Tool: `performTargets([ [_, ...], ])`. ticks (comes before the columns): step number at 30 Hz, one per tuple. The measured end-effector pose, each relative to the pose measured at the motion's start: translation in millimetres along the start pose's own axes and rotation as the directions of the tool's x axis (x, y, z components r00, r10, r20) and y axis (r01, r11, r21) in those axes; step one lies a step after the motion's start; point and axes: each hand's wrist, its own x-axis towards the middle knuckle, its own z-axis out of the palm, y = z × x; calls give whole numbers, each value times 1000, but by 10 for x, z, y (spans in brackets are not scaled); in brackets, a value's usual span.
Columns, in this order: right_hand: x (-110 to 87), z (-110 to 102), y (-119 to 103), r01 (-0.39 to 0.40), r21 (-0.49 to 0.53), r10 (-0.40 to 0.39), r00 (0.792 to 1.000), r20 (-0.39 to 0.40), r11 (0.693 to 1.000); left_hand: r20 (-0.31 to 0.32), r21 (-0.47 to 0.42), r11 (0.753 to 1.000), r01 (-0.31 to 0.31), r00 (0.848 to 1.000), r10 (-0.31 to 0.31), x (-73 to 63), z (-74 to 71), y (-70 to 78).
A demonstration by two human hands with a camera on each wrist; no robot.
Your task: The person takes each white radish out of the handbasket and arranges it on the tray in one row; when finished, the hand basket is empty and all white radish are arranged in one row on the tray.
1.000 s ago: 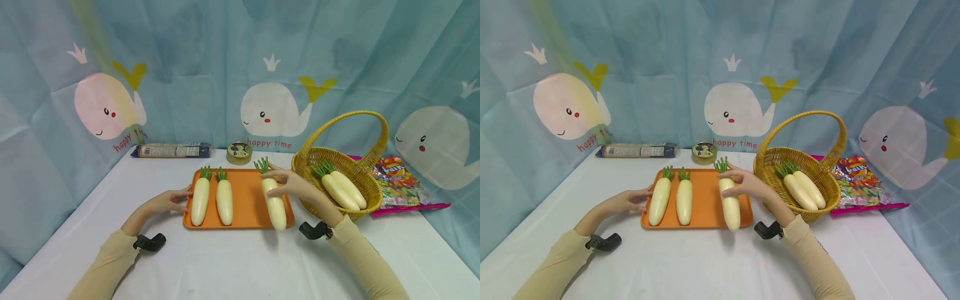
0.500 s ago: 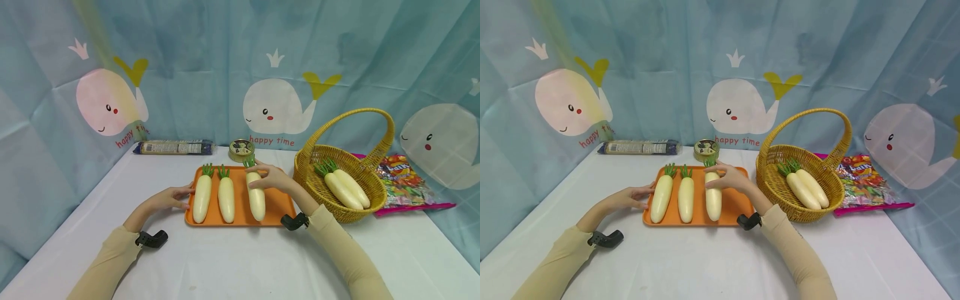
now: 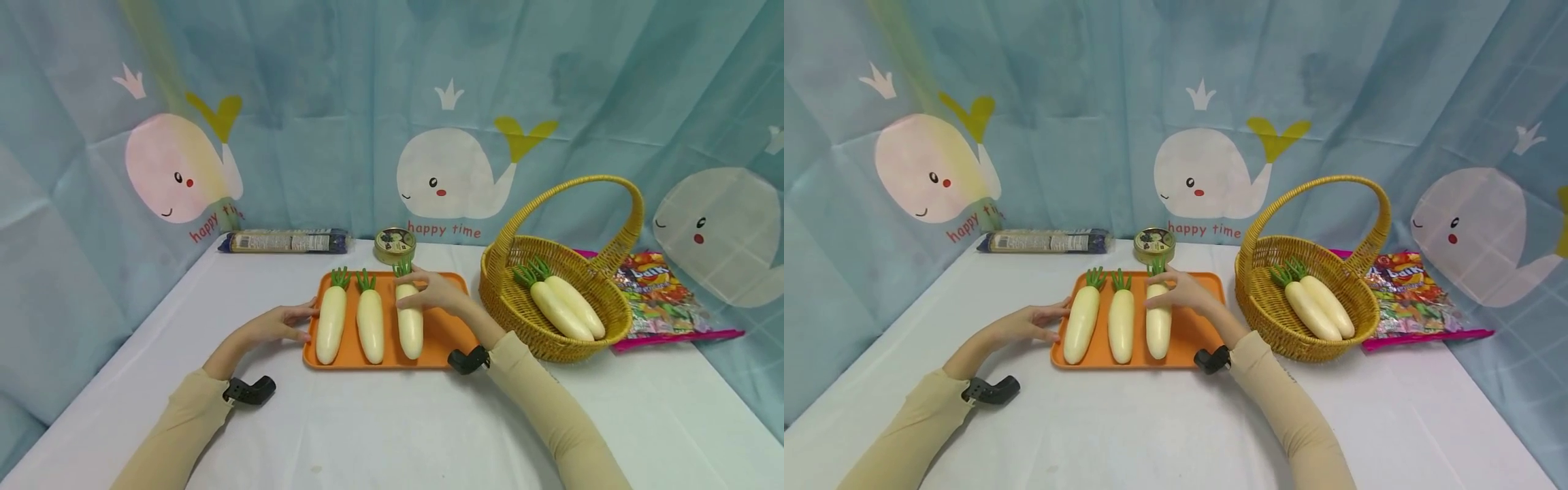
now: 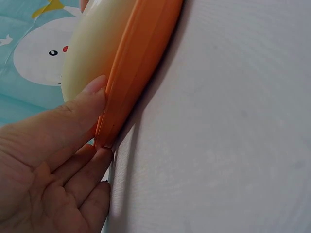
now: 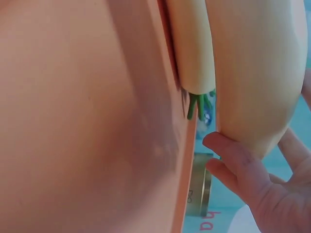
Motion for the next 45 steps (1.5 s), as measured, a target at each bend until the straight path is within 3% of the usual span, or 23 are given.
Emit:
performTargets([
  [7, 34, 42, 59, -27, -4, 27, 1000, -8, 1000, -1, 1, 1000, 8, 1000, -8, -8, 26, 23],
  [16, 101, 27, 84, -98, -89, 96, 995, -22, 991, 1, -11, 1000, 9, 1000, -9, -6, 11, 4],
  [24, 149, 43, 128, -87, -193, 85, 996, -22, 977, 7, -17, 1000, 5, 1000, -5, -7, 13, 4],
  [36, 125, 95, 85, -90, -226, 94, 995, 10, 970, 5, -28, 1000, 7, 1000, -7, -21, 27, -22],
  [45, 147, 145, 6, -91, -352, 97, 995, 0, 932, -4, -16, 1000, -8, 1000, 8, -15, 24, -8],
])
